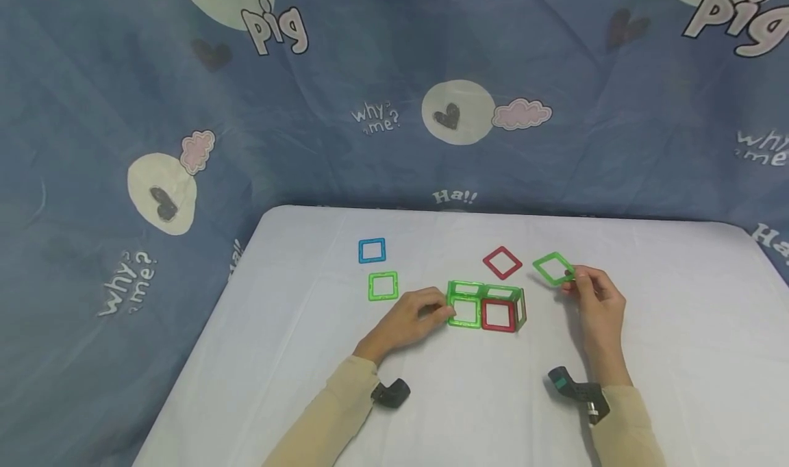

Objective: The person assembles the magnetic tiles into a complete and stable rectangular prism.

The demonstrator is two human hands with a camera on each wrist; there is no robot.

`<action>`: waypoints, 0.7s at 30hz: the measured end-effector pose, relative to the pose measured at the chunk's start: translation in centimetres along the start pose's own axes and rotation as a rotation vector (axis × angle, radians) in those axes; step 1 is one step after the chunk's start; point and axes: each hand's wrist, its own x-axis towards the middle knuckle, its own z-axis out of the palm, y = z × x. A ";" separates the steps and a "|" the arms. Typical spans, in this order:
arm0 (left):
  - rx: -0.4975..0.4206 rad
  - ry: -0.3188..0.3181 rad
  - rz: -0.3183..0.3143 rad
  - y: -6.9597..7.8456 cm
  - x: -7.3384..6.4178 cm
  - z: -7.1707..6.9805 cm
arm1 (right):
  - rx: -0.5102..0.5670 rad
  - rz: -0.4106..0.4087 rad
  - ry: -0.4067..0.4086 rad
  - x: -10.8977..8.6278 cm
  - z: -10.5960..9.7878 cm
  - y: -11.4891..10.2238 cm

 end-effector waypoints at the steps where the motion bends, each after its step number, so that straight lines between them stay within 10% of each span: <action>1: -0.001 0.002 -0.003 0.2 0.0 -0.1 | 0.002 -0.004 -0.006 0.0 0.0 -0.1; 8: -0.022 -0.008 0.003 2.4 -0.1 -1.2 | 0.127 -0.029 -0.059 -0.1 0.1 -1.5; 21: -0.017 -0.017 0.009 -0.2 0.0 -0.1 | 0.109 -0.135 -0.192 -0.6 0.1 -3.3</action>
